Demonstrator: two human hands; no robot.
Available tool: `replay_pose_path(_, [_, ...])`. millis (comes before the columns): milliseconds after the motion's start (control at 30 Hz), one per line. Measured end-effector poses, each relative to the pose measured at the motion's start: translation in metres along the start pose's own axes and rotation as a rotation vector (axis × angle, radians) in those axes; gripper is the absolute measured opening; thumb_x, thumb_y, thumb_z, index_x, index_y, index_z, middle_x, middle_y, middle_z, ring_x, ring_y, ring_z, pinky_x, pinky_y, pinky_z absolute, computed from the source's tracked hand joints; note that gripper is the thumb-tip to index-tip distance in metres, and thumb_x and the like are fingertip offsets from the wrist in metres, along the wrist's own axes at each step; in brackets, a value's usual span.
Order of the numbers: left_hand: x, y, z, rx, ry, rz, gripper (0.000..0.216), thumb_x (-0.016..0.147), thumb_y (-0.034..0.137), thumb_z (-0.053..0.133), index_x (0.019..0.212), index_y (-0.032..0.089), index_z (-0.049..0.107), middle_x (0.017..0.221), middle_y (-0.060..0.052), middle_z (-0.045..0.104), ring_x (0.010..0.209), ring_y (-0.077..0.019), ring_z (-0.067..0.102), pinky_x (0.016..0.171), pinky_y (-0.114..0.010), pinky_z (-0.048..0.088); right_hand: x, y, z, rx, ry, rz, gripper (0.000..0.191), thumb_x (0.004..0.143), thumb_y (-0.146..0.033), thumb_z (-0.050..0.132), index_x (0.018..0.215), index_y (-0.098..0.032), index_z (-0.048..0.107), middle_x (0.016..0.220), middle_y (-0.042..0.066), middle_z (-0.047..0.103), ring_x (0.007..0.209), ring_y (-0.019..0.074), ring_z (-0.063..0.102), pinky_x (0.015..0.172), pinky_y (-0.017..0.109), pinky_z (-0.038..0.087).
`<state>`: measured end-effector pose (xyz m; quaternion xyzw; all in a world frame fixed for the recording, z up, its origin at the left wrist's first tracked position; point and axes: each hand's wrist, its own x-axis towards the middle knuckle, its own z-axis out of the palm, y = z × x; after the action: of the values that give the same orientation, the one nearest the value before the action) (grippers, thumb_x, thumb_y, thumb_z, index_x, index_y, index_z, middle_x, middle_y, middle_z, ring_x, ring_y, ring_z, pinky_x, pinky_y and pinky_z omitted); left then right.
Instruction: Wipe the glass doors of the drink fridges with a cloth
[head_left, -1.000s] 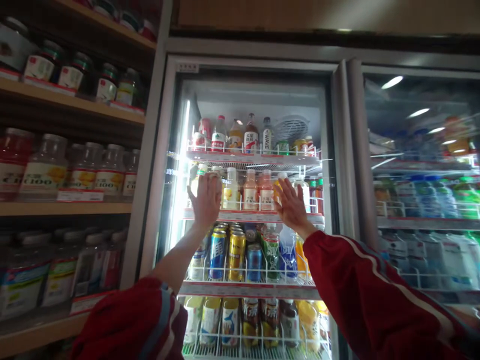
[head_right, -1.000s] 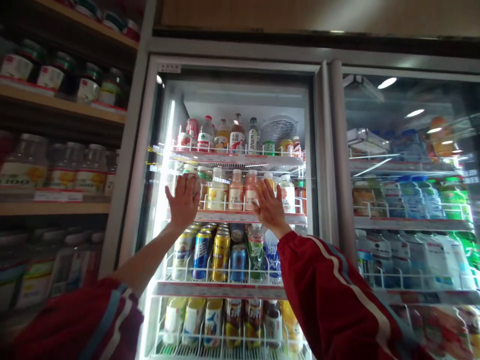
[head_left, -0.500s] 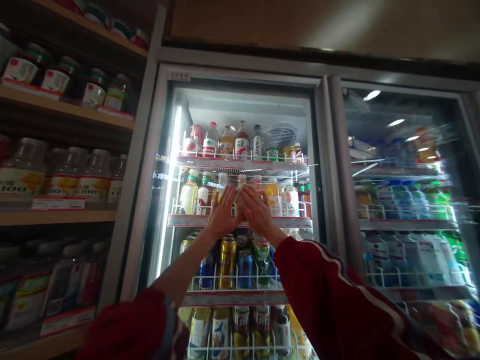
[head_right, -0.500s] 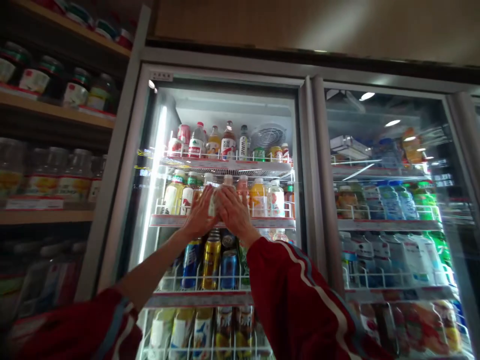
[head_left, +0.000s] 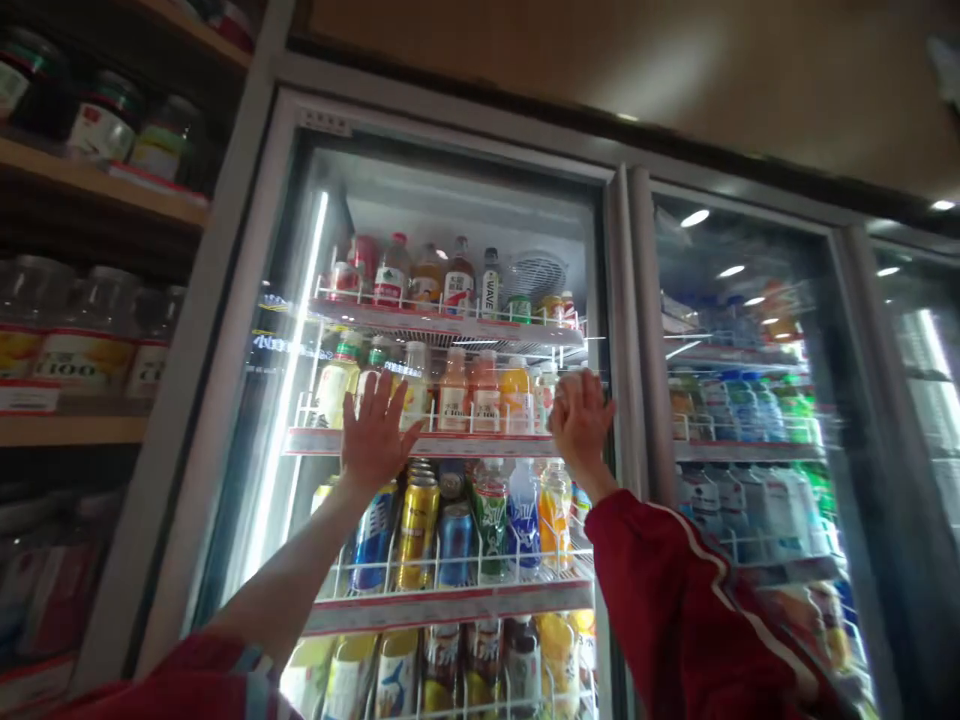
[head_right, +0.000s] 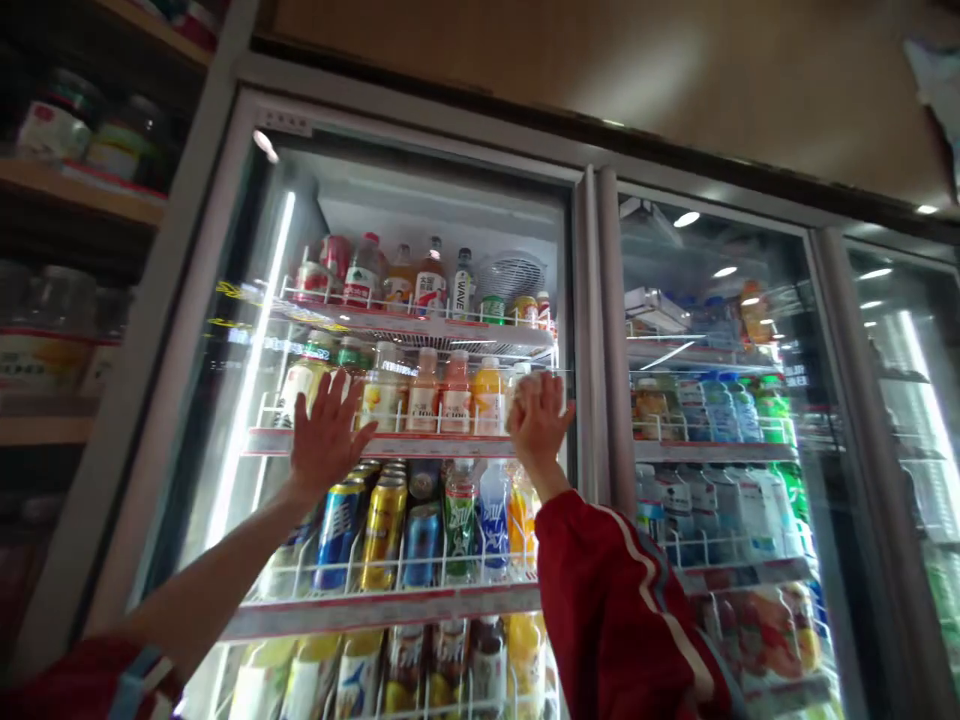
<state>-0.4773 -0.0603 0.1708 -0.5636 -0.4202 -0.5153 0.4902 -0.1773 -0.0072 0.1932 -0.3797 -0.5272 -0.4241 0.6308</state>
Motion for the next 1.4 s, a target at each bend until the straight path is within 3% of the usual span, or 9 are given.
replay_pose_path(100, [-0.001, 0.0, 0.001, -0.009, 0.006, -0.013, 0.06, 0.088, 0.05, 0.037, 0.139, 0.02, 0.033, 0.149, -0.011, 0.026, 0.139, -0.027, 0.017, 0.112, -0.052, 0.009, 0.001, 0.023, -0.001, -0.028, 0.103, 0.107, 0.04, 0.087, -0.03, 0.037, 0.12, -0.015, 0.053, 0.136, 0.018, 0.042, 0.127, 0.0352, 0.036, 0.095, 0.057, 0.032])
replay_pose_path(200, [-0.001, 0.001, 0.001, -0.045, 0.015, -0.019, 0.06, 0.087, 0.05, 0.039, 0.139, 0.022, 0.033, 0.149, -0.01, 0.025, 0.139, -0.027, 0.016, 0.113, -0.052, 0.007, -0.01, -0.006, 0.004, -0.006, 0.083, -0.004, 0.039, 0.087, -0.029, 0.037, 0.121, -0.015, 0.051, 0.137, 0.017, 0.041, 0.129, 0.0334, 0.033, 0.098, 0.057, 0.03])
replay_pose_path(333, [0.0, 0.0, 0.0, -0.068, 0.014, -0.012, 0.06, 0.086, 0.049, 0.041, 0.139, 0.022, 0.034, 0.149, -0.01, 0.025, 0.139, -0.0272, 0.017, 0.113, -0.051, 0.008, -0.029, -0.063, 0.005, 0.079, -0.096, -0.252, 0.038, 0.086, -0.025, 0.04, 0.122, -0.02, 0.051, 0.144, 0.012, 0.033, 0.138, 0.0267, 0.021, 0.107, 0.052, 0.023])
replay_pose_path(433, [0.0, -0.002, 0.0, -0.056, 0.021, -0.001, 0.059, 0.086, 0.048, 0.041, 0.138, 0.022, 0.034, 0.149, -0.01, 0.027, 0.139, -0.0272, 0.018, 0.113, -0.051, 0.009, -0.034, -0.066, 0.0, 0.095, -0.169, -0.376, 0.037, 0.086, -0.024, 0.041, 0.122, -0.022, 0.051, 0.145, 0.01, 0.033, 0.139, 0.0248, 0.019, 0.109, 0.05, 0.019])
replay_pose_path(633, [-0.003, 0.0, 0.003, -0.001, 0.037, 0.006, 0.058, 0.087, 0.046, 0.038, 0.138, 0.019, 0.035, 0.148, -0.013, 0.027, 0.139, -0.0272, 0.017, 0.112, -0.051, 0.009, -0.023, -0.019, 0.004, 0.01, 0.03, -0.106, 0.038, 0.089, -0.026, 0.038, 0.124, -0.017, 0.049, 0.141, 0.016, 0.039, 0.135, 0.0282, 0.028, 0.104, 0.054, 0.025])
replay_pose_path(900, [-0.009, 0.0, 0.003, 0.073, 0.002, 0.065, 0.056, 0.088, 0.044, 0.038, 0.136, 0.016, 0.037, 0.147, -0.013, 0.029, 0.139, -0.0264, 0.019, 0.112, -0.049, 0.011, -0.033, -0.095, 0.015, 0.099, -0.087, -0.257, 0.041, 0.088, -0.024, 0.039, 0.127, -0.019, 0.047, 0.144, 0.012, 0.034, 0.138, 0.0252, 0.02, 0.109, 0.05, 0.018])
replay_pose_path(1033, [-0.01, 0.001, 0.0, 0.078, -0.024, 0.057, 0.057, 0.088, 0.045, 0.038, 0.137, 0.016, 0.036, 0.148, -0.012, 0.027, 0.139, -0.027, 0.018, 0.113, -0.049, 0.01, -0.03, -0.085, 0.01, 0.105, -0.136, -0.326, 0.041, 0.087, -0.025, 0.04, 0.127, -0.021, 0.048, 0.144, 0.01, 0.034, 0.139, 0.0237, 0.019, 0.11, 0.051, 0.014])
replay_pose_path(1200, [-0.011, 0.003, 0.0, 0.099, -0.044, 0.048, 0.058, 0.09, 0.045, 0.033, 0.14, 0.015, 0.03, 0.149, -0.013, 0.025, 0.139, -0.0275, 0.017, 0.112, -0.05, 0.01, -0.02, -0.06, 0.014, 0.078, -0.023, -0.123, 0.041, 0.086, -0.026, 0.038, 0.125, -0.017, 0.049, 0.142, 0.014, 0.037, 0.136, 0.0262, 0.025, 0.107, 0.053, 0.02])
replay_pose_path(1400, [-0.011, 0.004, 0.0, 0.106, -0.085, 0.028, 0.058, 0.089, 0.045, 0.035, 0.139, 0.016, 0.031, 0.149, -0.013, 0.025, 0.139, -0.0281, 0.017, 0.111, -0.052, 0.012, -0.038, -0.11, 0.016, 0.143, -0.107, -0.335, 0.039, 0.086, -0.024, 0.041, 0.124, -0.018, 0.051, 0.143, 0.012, 0.037, 0.138, 0.0251, 0.02, 0.109, 0.051, 0.017])
